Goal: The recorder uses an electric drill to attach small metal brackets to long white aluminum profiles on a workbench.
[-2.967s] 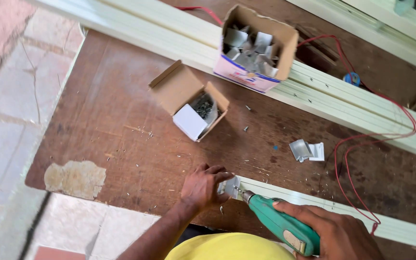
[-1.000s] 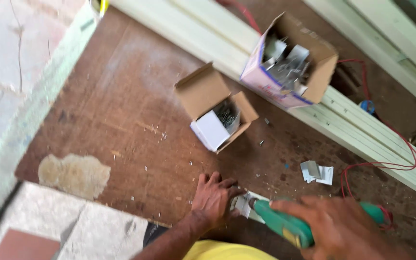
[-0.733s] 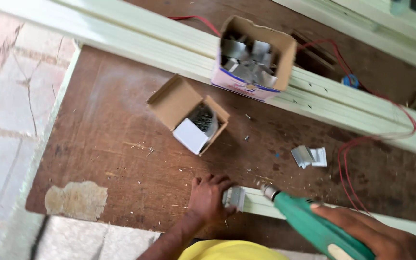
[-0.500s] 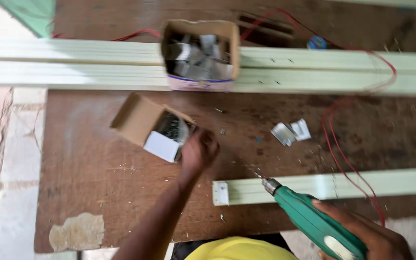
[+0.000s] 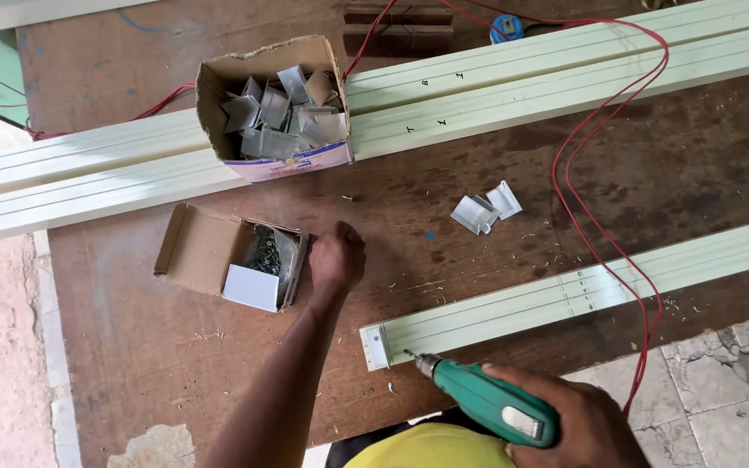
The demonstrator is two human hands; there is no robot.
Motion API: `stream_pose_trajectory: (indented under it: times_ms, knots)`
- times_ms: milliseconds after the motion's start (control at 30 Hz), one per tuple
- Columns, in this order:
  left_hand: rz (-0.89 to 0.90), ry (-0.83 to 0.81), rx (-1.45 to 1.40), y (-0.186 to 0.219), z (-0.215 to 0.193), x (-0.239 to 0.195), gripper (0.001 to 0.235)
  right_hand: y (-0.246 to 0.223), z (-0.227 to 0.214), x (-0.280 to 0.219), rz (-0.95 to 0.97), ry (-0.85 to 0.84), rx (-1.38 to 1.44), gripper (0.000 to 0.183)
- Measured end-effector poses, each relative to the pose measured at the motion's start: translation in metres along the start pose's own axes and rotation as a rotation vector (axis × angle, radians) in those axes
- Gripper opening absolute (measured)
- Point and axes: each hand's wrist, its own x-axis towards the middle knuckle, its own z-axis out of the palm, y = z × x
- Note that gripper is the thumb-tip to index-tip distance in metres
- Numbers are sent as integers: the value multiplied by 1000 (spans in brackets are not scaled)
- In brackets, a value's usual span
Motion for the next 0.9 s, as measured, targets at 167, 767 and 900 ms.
stream_pose_trajectory:
  times_ms: [167,767,900]
  knots:
    - [-161,119,-586,9,-54,-58,22,-74,-7,0,364,-214,-124,78]
    - [-1000,-142,-1705,5,-92,-167,16,15,2,-4,-350,68,7,85]
    - [-948,-184,-1889,23,-95,-172,19,20,7,0,-252,30,155,81]
